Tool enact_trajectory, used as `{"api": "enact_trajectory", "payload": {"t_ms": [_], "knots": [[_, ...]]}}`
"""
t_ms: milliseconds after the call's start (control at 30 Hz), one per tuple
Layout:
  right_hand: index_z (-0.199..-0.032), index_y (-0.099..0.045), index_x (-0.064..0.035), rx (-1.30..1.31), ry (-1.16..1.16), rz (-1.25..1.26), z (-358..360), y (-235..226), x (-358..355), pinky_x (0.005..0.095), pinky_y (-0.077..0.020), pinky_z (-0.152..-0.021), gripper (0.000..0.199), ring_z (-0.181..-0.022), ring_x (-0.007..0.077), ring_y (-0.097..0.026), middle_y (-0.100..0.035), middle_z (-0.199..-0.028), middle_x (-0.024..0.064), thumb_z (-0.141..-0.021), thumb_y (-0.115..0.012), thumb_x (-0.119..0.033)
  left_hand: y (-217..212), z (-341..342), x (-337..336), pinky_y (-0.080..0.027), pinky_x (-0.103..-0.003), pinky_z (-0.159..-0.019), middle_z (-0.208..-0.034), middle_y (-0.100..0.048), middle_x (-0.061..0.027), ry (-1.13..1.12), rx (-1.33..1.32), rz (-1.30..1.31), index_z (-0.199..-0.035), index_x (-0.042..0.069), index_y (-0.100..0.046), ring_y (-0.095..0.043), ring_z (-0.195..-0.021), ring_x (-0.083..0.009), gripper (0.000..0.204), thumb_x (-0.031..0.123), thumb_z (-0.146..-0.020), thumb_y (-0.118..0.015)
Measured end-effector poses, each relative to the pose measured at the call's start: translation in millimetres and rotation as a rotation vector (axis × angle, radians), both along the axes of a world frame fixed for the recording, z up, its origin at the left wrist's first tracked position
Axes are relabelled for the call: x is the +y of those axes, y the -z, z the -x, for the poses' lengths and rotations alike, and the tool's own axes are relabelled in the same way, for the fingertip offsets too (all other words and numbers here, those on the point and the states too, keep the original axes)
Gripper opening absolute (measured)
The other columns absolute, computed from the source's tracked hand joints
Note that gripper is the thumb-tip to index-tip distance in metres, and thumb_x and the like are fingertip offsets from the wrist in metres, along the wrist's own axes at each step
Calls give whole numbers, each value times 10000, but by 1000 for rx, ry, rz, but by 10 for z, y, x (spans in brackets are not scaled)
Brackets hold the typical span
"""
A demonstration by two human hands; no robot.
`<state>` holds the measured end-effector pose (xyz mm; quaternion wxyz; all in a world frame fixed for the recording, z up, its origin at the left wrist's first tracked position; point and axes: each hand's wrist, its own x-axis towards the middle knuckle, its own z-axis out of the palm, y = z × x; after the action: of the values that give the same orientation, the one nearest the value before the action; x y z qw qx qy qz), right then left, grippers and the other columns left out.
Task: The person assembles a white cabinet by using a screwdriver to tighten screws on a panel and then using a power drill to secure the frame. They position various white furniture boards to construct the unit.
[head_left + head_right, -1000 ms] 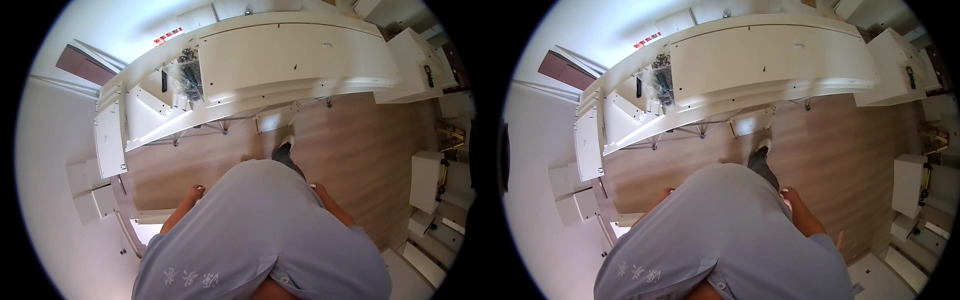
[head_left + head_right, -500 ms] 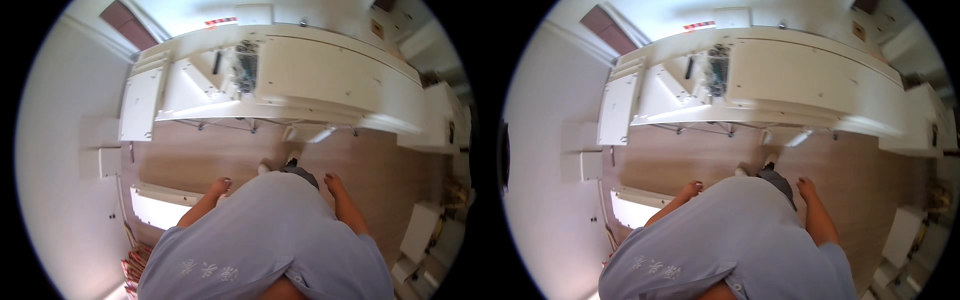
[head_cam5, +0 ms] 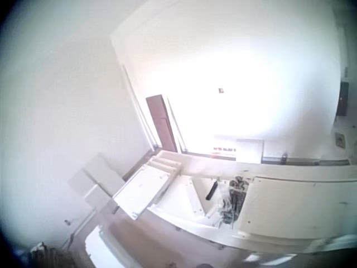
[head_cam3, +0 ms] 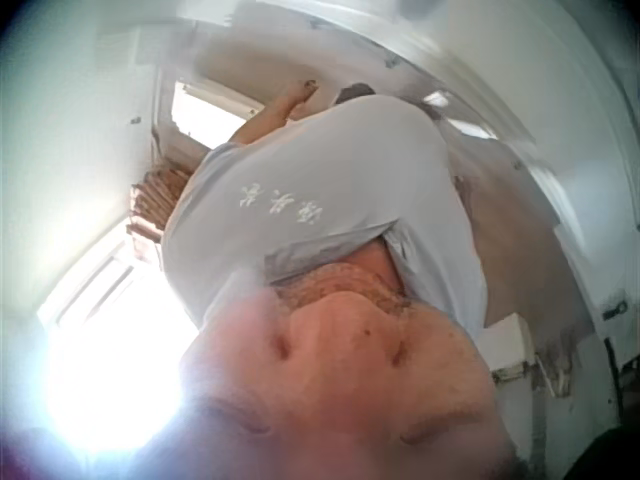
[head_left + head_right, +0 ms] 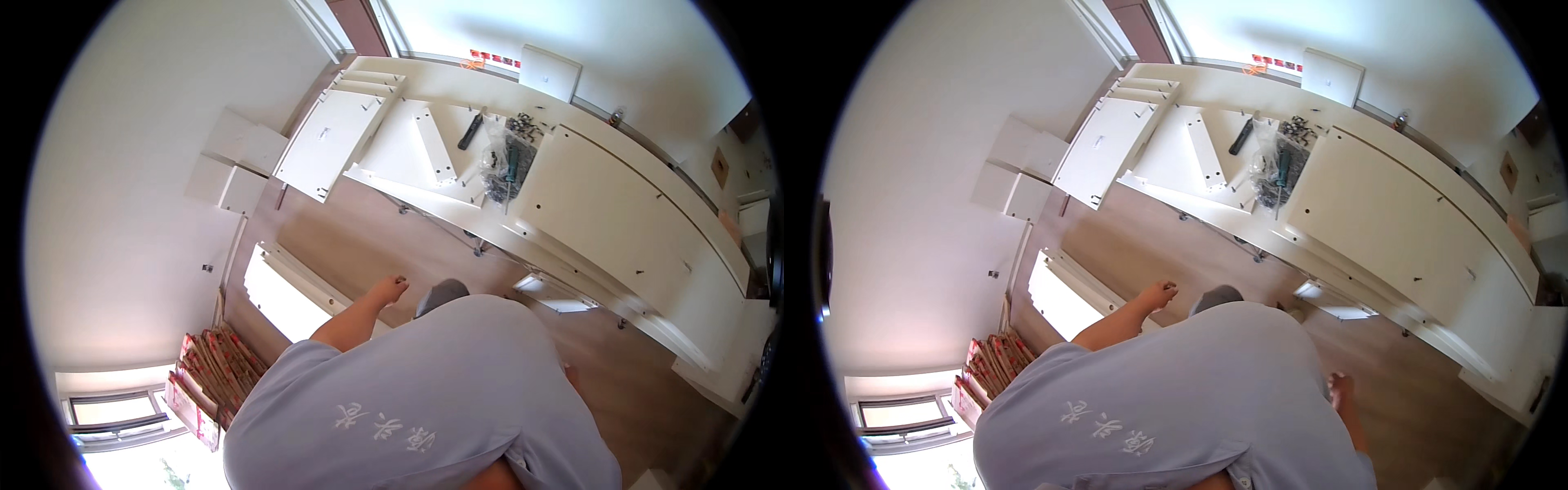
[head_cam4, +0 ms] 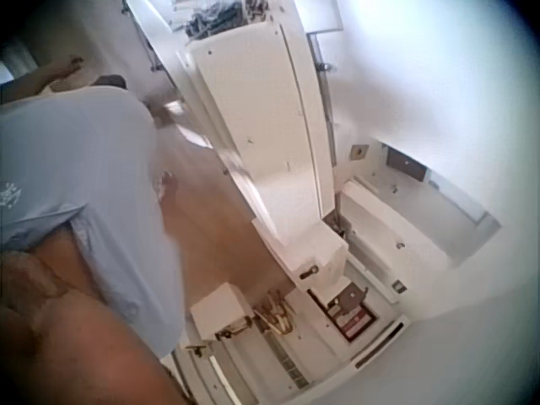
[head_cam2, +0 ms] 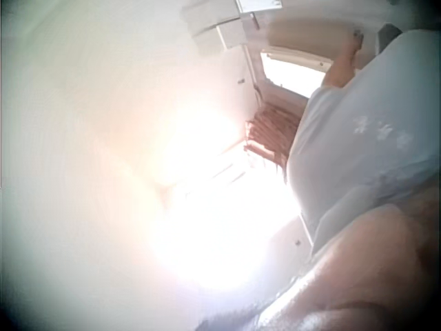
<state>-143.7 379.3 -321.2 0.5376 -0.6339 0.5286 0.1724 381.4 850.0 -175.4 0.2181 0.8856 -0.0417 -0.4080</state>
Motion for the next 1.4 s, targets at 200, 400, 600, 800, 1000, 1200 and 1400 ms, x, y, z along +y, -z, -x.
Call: {"api": "enact_trajectory", "payload": {"t_ms": [200,400,600,800,1000,1200,1400], "knots": [[-1246,-668,-56,-195,441,-71,-1505,-1062,-440,245,-394,-514,284,-630,88,-553,-642,-851,0,-975,-644,-137,-90,-587,46,-548,-379,-767,-1149,-734,-64,-496,98,196,-1314,90,-657,-707,-943,-208,408,375,-1025,-616],[-1195,-669,-136,-364,532,-192,-1871,-706,-300,271,-426,-576,229,-704,90,-552,-611,-842,-23,-967,-651,-153,175,-1601,768,-540,-409,-766,-1118,-718,-51,-1131,228,414,-1246,112,-638,-707,-919,-227,387,441,-1057,-560],[-1155,-726,-134,-208,388,-363,-2096,-367,902,319,-514,-684,206,-864,164,-659,-711,-935,38,-981,-650,-212,-42,-2812,1469,-535,-433,-846,-1208,-686,-66,-1486,130,741,-1226,91,-628,-675,-1043,-246,522,572,-1066,-502],[-1159,-728,-124,-64,44,-54,-3044,-828,1574,324,-520,-708,217,-894,179,-665,-713,-969,53,-980,-653,-221,-282,-3497,1778,-542,-456,-977,-1302,-676,-61,-1491,216,936,-1321,81,-614,-659,-1154,-268,529,535,-1053,-566],[-1163,-730,-114,-56,-78,119,-3480,-1150,1829,329,-526,-733,229,-923,194,-672,-716,-1002,69,-979,-656,-229,-215,-3720,1444,-538,-434,-1059,-1322,-684,-51,-1489,327,1102,-1343,101,-623,-651,-1210,-258,490,458,-1012,-679],[-1166,-732,-104,-41,-246,193,-3706,-1108,1724,334,-532,-757,242,-953,209,-679,-719,-1036,85,-978,-659,-238,-101,-3713,1625,-571,-421,-1000,-1319,-683,-71,-1522,338,1081,-1344,70,-614,-671,-1173,-265,502,405,-990,-732],[-1170,-734,-94,-42,-349,270,-3828,-1038,1587,340,-539,-781,256,-983,225,-686,-721,-1070,100,-977,-661,-246,-258,-3650,1569,-521,-439,-1080,-1351,-669,-96,-1450,264,1166,-1340,52,-614,-646,-1234,-294,449,357,-1020,-698]]}}
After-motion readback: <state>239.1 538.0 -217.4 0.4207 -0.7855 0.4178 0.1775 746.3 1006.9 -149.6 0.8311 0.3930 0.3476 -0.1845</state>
